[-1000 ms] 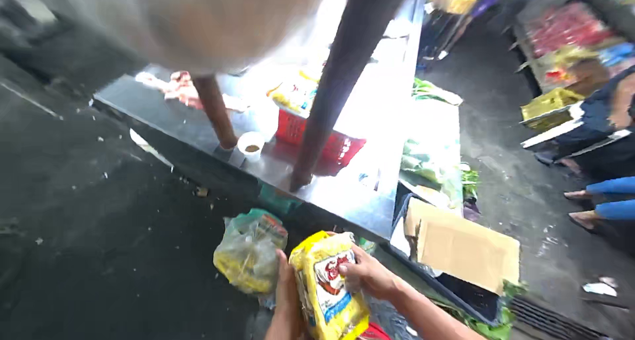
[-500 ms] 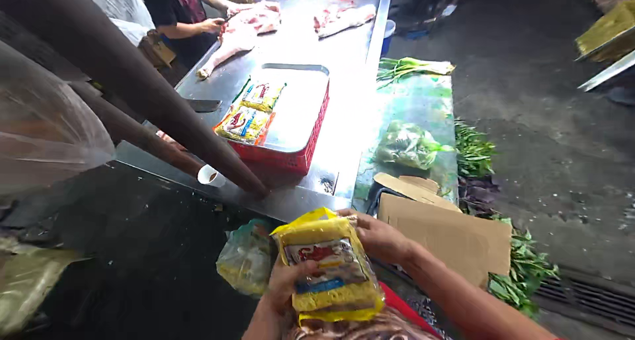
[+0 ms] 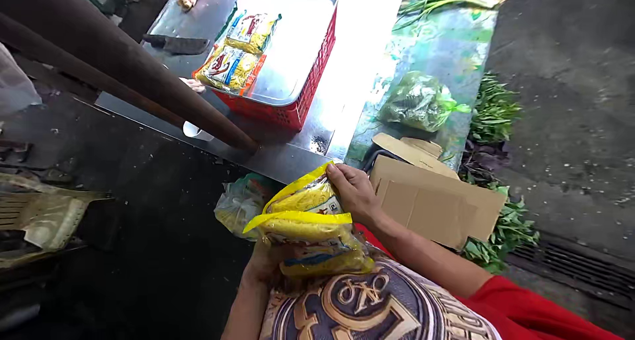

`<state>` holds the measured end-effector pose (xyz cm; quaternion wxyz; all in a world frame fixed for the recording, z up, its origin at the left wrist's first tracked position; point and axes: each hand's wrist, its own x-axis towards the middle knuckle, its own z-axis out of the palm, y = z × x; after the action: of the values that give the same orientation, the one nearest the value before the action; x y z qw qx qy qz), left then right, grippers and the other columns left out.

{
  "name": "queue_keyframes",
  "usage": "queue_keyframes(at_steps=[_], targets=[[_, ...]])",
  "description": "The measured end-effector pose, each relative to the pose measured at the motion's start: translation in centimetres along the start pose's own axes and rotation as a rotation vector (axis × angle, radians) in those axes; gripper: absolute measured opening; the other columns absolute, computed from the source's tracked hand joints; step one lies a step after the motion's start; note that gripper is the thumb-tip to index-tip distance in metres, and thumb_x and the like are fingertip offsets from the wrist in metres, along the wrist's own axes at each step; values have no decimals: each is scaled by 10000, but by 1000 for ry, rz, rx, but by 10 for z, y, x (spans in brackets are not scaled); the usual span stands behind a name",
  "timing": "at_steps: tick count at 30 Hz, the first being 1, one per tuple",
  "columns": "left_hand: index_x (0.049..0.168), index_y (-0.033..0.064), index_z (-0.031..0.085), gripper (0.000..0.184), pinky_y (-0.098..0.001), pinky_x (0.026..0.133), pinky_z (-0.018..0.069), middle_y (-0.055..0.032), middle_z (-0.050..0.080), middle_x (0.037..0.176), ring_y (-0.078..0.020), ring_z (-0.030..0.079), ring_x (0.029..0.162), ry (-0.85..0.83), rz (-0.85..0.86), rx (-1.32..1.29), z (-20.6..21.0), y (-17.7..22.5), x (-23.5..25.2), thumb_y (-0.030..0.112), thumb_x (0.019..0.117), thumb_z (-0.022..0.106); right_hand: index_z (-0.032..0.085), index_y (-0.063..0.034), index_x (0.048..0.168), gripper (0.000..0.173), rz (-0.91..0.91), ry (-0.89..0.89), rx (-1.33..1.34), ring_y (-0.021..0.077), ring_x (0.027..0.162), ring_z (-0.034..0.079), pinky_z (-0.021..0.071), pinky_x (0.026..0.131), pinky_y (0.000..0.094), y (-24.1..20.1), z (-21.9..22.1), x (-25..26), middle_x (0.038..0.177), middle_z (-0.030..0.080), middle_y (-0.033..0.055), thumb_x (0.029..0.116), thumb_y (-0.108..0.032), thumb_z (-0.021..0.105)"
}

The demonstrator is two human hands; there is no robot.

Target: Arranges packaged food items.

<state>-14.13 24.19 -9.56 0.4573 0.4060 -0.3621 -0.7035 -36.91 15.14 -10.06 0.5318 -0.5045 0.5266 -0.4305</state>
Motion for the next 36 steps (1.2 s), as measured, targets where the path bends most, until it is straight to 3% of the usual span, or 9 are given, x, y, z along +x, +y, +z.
queue_keyframes(at_steps=[4, 8, 11, 15, 17, 20, 24, 28, 36], targets=[[1068, 108, 740, 400, -336, 847, 631, -49, 783, 968, -132, 754, 882, 117, -59, -130, 5, -8, 1, 87, 700, 894, 702, -45, 960, 450, 473, -31, 494, 130, 671, 679, 598, 639, 312, -3, 8, 1, 761, 701, 67, 1125, -322, 388], [1148, 3, 645, 518, -395, 848, 638, -129, 770, 985, -205, 761, 892, 228, -105, -190, 13, -20, 5, 85, 700, 892, 647, -101, 1262, 591, 224, -246, 503, 157, 1055, 671, 565, 924, 388, 24, -6, -9, 1144, 715, 67, 1081, -532, 286], [1277, -47, 515, 638, -429, 878, 632, -181, 742, 1046, -257, 750, 945, 256, -174, -129, 14, -22, 7, 18, 738, 850, 319, -144, 1564, 1008, 255, -436, 282, 150, 1167, 657, 580, 981, 393, 34, -18, -18, 1316, 648, 56, 812, -687, 715], [1448, -24, 349, 819, -420, 907, 631, -182, 712, 1132, -262, 735, 1009, 232, -232, -18, 23, -8, 19, 97, 790, 821, 494, -74, 1401, 707, 397, -309, 319, 209, 951, 735, 633, 859, 400, 33, -13, -18, 1087, 729, 112, 814, -274, 832], [1427, 23, 433, 672, -414, 923, 615, -136, 711, 1141, -218, 721, 1025, 253, -184, -6, 21, 1, 28, 318, 894, 715, 522, -66, 1354, 636, 379, -306, 330, 209, 900, 741, 639, 825, 395, 29, -15, -13, 1035, 735, 111, 824, -269, 810], [1293, 95, 620, 392, -411, 911, 603, -98, 725, 1098, -199, 708, 1003, 347, -115, 155, 20, 11, 48, 355, 999, 618, 552, -81, 1329, 583, 330, -355, 316, 215, 892, 739, 637, 814, 403, 22, -13, -7, 1024, 739, 112, 830, -257, 799], [1268, 144, 638, 376, -375, 818, 612, -56, 728, 1080, -172, 711, 935, 415, -76, 378, 21, 22, 68, 337, 959, 730, 555, -147, 1322, 694, 329, -513, 430, 185, 913, 745, 640, 833, 386, 17, -14, -2, 1049, 750, 63, 745, -295, 912], [1280, 129, 633, 389, -391, 776, 637, -102, 737, 1063, -207, 733, 895, 402, -111, 163, 21, 22, 77, 333, 961, 724, 546, -122, 1317, 656, 361, -438, 469, 218, 855, 754, 649, 785, 402, 10, -14, 6, 1012, 754, 107, 759, -192, 882], [1270, -20, 611, 302, -426, 812, 645, -160, 754, 1003, -236, 753, 896, 358, -216, 36, 17, 19, 79, 169, 1061, 504, 489, -28, 1379, 641, 334, -342, 483, 197, 950, 733, 627, 870, 416, 24, -17, -4, 1083, 734, 101, 821, -95, 798]])
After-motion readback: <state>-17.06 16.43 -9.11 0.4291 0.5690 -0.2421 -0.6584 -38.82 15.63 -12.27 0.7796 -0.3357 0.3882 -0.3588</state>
